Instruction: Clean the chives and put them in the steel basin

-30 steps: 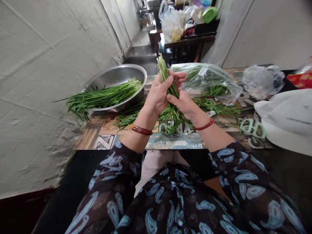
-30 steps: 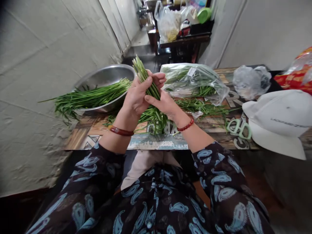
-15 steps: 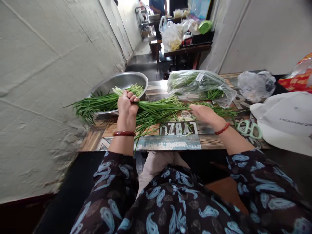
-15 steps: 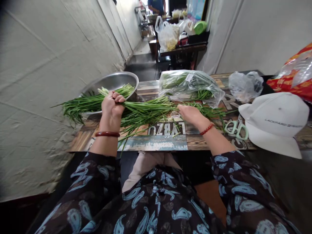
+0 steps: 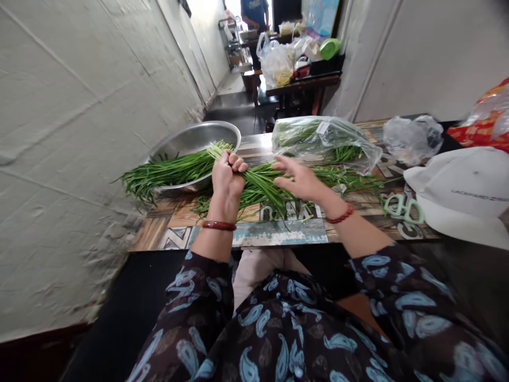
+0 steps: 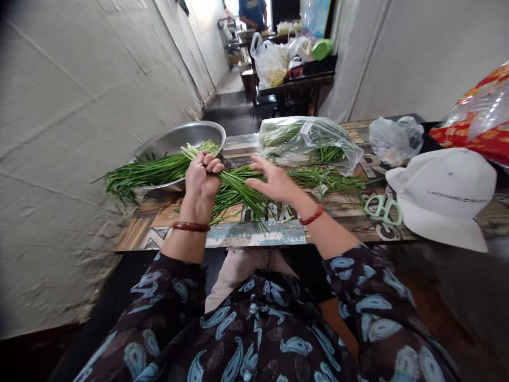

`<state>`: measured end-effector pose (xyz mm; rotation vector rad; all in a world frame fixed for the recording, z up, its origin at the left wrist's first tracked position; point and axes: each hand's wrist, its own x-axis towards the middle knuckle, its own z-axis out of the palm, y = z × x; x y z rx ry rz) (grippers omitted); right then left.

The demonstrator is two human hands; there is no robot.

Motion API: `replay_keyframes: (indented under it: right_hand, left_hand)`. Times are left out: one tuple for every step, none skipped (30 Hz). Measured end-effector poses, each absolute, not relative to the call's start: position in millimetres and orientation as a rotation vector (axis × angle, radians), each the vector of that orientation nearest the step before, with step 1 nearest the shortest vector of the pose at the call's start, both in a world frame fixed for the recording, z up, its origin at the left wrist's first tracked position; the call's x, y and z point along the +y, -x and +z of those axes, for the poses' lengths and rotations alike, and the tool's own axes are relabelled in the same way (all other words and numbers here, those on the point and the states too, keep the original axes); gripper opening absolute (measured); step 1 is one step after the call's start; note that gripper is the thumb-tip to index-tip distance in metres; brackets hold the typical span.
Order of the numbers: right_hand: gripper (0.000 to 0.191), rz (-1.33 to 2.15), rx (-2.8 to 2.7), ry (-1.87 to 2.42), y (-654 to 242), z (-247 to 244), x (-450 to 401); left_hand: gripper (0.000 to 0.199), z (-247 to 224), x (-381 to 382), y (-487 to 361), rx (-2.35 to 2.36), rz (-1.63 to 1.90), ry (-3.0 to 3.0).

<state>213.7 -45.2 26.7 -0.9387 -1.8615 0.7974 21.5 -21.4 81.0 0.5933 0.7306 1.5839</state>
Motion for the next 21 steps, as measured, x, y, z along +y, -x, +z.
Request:
replay_keyframes:
  right_hand:
    - [0.076, 0.904, -1.828, 0.867, -194.7, 25.0, -49.0]
    - [0.074, 1.006, -1.798, 0.813, -178.7, 22.3, -53.2]
    - [0.066, 1.119, -1.769, 0.778, -166.6, 19.2, -57.7]
    - [0.053, 1.257, -1.734, 0.756, -159.3, 15.7, -62.5]
    - [0.042, 1.38, -1.724, 0.742, -156.8, 12.1, -67.3]
    - [0.037, 1.458, -1.729, 0.731, -159.1, 8.5, -71.9]
    - [0.034, 1.486, -1.755, 0.731, -165.6, 5.1, -75.8]
    - [0.033, 1.459, -1.805, 0.746, -175.2, 2.0, -78.5]
    - [0.032, 1.384, -1.887, 0.776, -186.8, -0.8, -79.6]
    - [0.032, 1.26, -1.976, 0.82, -199.0, -3.4, -79.0]
    - [0.031, 1.107, -2.039, 0.874, -210.7, -5.6, -76.5]
    - [0.03, 0.944, -2.084, 0.921, -220.9, -7.7, -72.4]
    - [0.029, 0.798, -2.094, 0.977, -229.1, -9.5, -67.0]
    - [0.028, 0.682, -2.083, 1.038, -235.1, -11.2, -60.6]
    - [0.027, 0.598, -2.067, 1.094, -239.0, -12.8, -53.7]
    - [0.025, 0.53, -2.047, 1.142, -241.3, -14.2, -46.5]
    - [0.024, 0.472, -2.008, 1.193, -242.5, -15.5, -39.4]
    - [0.026, 0.439, -1.961, 1.235, -243.2, -16.8, -32.4]
    - [0.028, 0.434, -1.905, 1.268, -243.6, -18.1, -25.7]
    - [0.031, 0.454, -1.842, 1.294, -244.1, -19.5, -19.3]
    - [0.033, 0.476, -1.779, 1.316, -244.8, -21.4, -13.2]
  left_hand:
    - [0.029, 80.3, -24.9, -28.9, 0.726, 1.562, -0.614]
    - [0.029, 80.0, -28.1, -34.0, 0.723, 1.546, -0.64]
    - [0.028, 80.0, -30.8, -36.0, 0.719, 1.538, -0.669]
    - [0.028, 80.7, -32.7, -34.6, 0.716, 1.538, -0.696]
    - [0.029, 81.9, -33.7, -29.8, 0.713, 1.548, -0.715]
    - [0.03, 83.7, -33.7, -22.1, 0.713, 1.563, -0.719]
    - [0.03, 85.9, -33.2, -12.4, 0.716, 1.584, -0.713]
    - [0.03, 88.3, -32.3, -1.6, 0.723, 1.614, -0.703]
    - [0.03, 90.8, -31.6, 9.0, 0.737, 1.645, -0.694]
    - [0.03, 93.5, -31.4, 18.5, 0.757, 1.672, -0.692]
    - [0.03, 96.3, -31.9, 26.2, 0.778, 1.693, -0.702]
    - [0.029, 99.5, -33.2, 31.7, 0.801, 1.701, -0.722]
    - [0.029, 103.4, -35.3, 35.0, 0.82, 1.701, -0.753]
    - [0.028, 108.4, -38.2, 36.8, 0.834, 1.695, -0.795]
    - [0.027, 114.5, -41.6, 37.5, 0.844, 1.689, -0.843]
    - [0.026, 122.1, -45.3, 37.9, 0.847, 1.692, -0.897]
    - [0.025, 130.9, -49.2, 38.7, 0.846, 1.706, -0.955]
    - [0.024, 140.9, -53.0, 40.3, 0.84, 1.728, -1.014]
    - [0.024, 151.7, -56.7, 42.8, 0.83, 1.753, -1.076]
    - [0.023, 163.0, -59.8, 46.0, 0.82, 1.782, -1.14]
    - [0.022, 174.3, -62.2, 49.8, 0.818, 1.814, -1.206]
